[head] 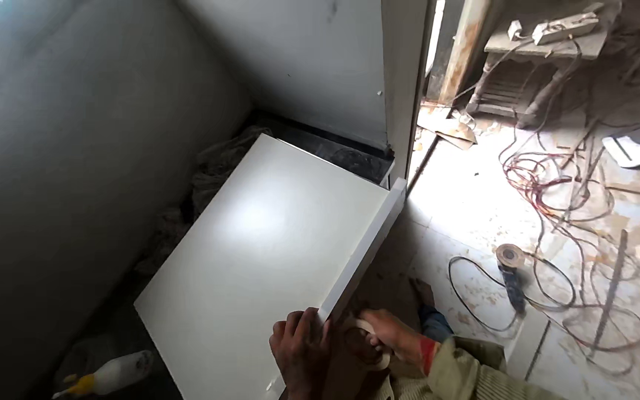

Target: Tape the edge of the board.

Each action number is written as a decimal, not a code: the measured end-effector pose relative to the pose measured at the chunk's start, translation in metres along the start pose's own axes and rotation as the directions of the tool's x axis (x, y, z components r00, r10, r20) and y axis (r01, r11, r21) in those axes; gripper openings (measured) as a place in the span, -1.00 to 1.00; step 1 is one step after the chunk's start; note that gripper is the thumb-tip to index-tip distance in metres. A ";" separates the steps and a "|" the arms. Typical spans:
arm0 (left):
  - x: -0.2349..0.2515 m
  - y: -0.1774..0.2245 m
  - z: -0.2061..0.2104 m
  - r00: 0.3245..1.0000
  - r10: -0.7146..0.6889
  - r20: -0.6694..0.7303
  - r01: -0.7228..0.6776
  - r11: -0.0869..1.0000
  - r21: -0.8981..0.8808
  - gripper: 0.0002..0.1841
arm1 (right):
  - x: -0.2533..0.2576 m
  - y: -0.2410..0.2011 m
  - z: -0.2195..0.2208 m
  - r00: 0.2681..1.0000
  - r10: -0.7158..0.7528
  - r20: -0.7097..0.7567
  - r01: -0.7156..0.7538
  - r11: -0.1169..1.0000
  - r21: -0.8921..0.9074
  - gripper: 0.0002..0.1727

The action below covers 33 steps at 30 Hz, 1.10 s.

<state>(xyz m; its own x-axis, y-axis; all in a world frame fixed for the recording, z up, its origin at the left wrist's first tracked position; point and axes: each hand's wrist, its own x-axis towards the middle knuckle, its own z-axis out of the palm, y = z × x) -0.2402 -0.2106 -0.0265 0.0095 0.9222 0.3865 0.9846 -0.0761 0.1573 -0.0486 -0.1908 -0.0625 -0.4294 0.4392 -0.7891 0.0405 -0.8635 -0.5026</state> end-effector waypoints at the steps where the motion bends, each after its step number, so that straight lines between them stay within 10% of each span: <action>1: 0.001 0.002 -0.004 0.999 -0.028 0.035 0.027 1.000 0.008 -0.59 | -0.007 -0.002 -0.009 0.997 -0.079 0.016 0.080 0.994 -0.073 -0.52; 7: 0.029 0.031 -0.038 0.963 -0.094 0.254 0.169 0.940 -0.295 -0.43 | -0.071 -0.041 -0.029 0.937 -0.279 0.209 0.348 0.793 -0.501 -0.63; 10: 0.054 0.052 -0.045 0.804 -0.157 0.573 0.410 0.845 -0.343 -0.64 | -0.077 -0.049 -0.027 0.923 -0.309 0.231 0.385 0.733 -0.561 -0.66; 15: 0.082 0.054 -0.032 0.870 -0.184 0.457 0.370 0.857 -0.359 -0.86 | -0.045 -0.054 -0.037 0.965 -0.241 0.106 0.262 0.843 -0.470 -0.37; 20: 0.102 0.047 -0.004 0.735 -0.411 0.539 0.635 0.697 -0.333 -0.91 | -0.039 -0.067 -0.030 0.979 -0.200 0.042 0.196 0.857 -0.476 -0.39; 25: 0.095 0.045 0.007 0.777 -0.305 0.551 0.497 0.834 -0.239 -0.88 | -0.034 -0.062 -0.034 0.977 -0.213 0.019 0.194 0.844 -0.501 -0.40; 29: 0.118 0.036 0.002 0.669 -0.206 0.714 0.385 0.918 -0.096 -0.79 | -0.023 -0.060 -0.031 0.976 -0.212 -0.044 0.160 0.846 -0.509 -0.36; 33: 0.102 0.023 0.011 0.810 -0.074 0.582 0.273 0.926 -0.261 -0.78 | -0.018 -0.062 -0.029 0.982 -0.182 -0.051 0.123 0.821 -0.558 -0.34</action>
<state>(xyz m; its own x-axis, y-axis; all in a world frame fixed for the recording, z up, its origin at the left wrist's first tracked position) -0.2150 -0.1139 0.0061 0.0364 0.9730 -0.2279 0.8688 0.0819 0.4883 -0.0170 -0.1383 -0.0275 -0.3827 0.6010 -0.7017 0.4838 -0.5167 -0.7064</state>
